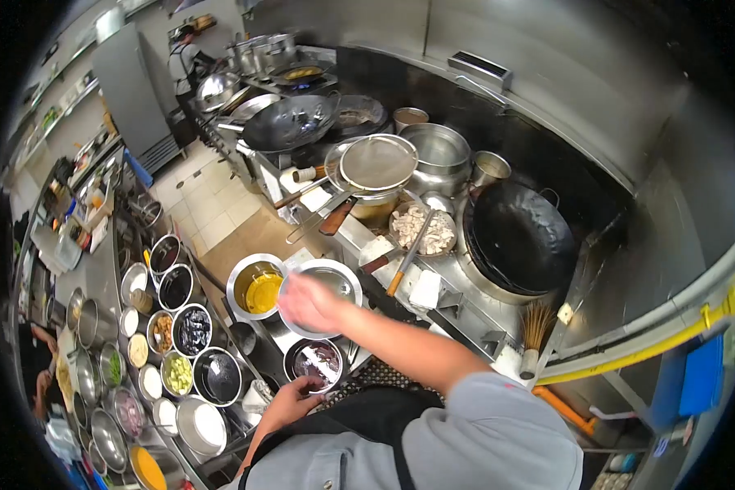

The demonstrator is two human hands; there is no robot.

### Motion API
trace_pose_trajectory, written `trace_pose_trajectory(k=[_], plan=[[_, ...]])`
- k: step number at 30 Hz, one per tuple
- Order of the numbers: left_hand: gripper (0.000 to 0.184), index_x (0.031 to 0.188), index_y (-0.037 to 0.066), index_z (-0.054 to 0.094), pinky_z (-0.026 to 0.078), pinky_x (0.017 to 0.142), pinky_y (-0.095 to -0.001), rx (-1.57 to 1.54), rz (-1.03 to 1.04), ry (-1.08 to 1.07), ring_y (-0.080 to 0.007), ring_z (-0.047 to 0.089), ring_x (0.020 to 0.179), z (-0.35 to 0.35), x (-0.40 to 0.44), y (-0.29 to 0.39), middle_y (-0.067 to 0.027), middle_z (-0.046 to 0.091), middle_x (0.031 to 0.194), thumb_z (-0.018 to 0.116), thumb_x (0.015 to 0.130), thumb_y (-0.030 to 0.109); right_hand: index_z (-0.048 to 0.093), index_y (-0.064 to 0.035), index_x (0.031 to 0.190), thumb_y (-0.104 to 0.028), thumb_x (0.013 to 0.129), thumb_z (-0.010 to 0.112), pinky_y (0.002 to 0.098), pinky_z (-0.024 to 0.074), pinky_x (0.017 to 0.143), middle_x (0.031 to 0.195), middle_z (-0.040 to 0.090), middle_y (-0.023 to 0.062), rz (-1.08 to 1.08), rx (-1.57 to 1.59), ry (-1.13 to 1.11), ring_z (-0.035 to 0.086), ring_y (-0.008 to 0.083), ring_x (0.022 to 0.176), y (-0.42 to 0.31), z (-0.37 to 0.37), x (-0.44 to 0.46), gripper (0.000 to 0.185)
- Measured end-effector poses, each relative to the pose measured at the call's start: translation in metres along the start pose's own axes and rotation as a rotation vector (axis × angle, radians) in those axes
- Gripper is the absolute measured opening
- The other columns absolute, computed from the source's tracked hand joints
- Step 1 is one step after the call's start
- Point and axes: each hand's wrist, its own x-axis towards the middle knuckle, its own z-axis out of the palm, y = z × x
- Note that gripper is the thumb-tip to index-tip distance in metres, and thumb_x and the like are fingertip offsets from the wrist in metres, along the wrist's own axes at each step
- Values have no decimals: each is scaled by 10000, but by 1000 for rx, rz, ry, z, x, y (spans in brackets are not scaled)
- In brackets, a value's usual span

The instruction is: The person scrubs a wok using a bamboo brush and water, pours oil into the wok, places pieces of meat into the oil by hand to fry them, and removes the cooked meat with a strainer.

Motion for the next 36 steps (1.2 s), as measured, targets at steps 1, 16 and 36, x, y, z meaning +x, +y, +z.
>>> trace_pose_trajectory(k=[1, 16, 36], plan=[[408, 1182, 3, 592, 498, 837, -321, -77, 53, 19, -200, 634, 975, 2, 4, -5, -133, 667, 1078, 698, 836, 194, 301, 23, 1297, -476, 876, 619, 440, 491, 886, 1226, 524, 223, -41, 81, 96, 574, 318, 1071, -22, 16, 26, 726], [380, 1116, -9, 608, 485, 831, -285, -108, 119, -162, -163, 634, 926, 5, 36, -7, -95, 676, 1012, 745, 779, 100, 509, -93, 1287, -82, 894, 547, 286, 362, 363, 615, 511, 23, -918, -383, 1222, 444, 115, 424, -151, -109, -291, 395], [439, 1169, 10, 591, 489, 849, -334, 171, 110, -240, -219, 639, 964, 97, 85, 76, -134, 669, 1062, 717, 813, 233, 530, -44, 1164, -92, 921, 499, 282, 345, 318, 596, 527, 54, -934, -410, 1342, 431, 118, 365, -172, -175, -404, 249]])
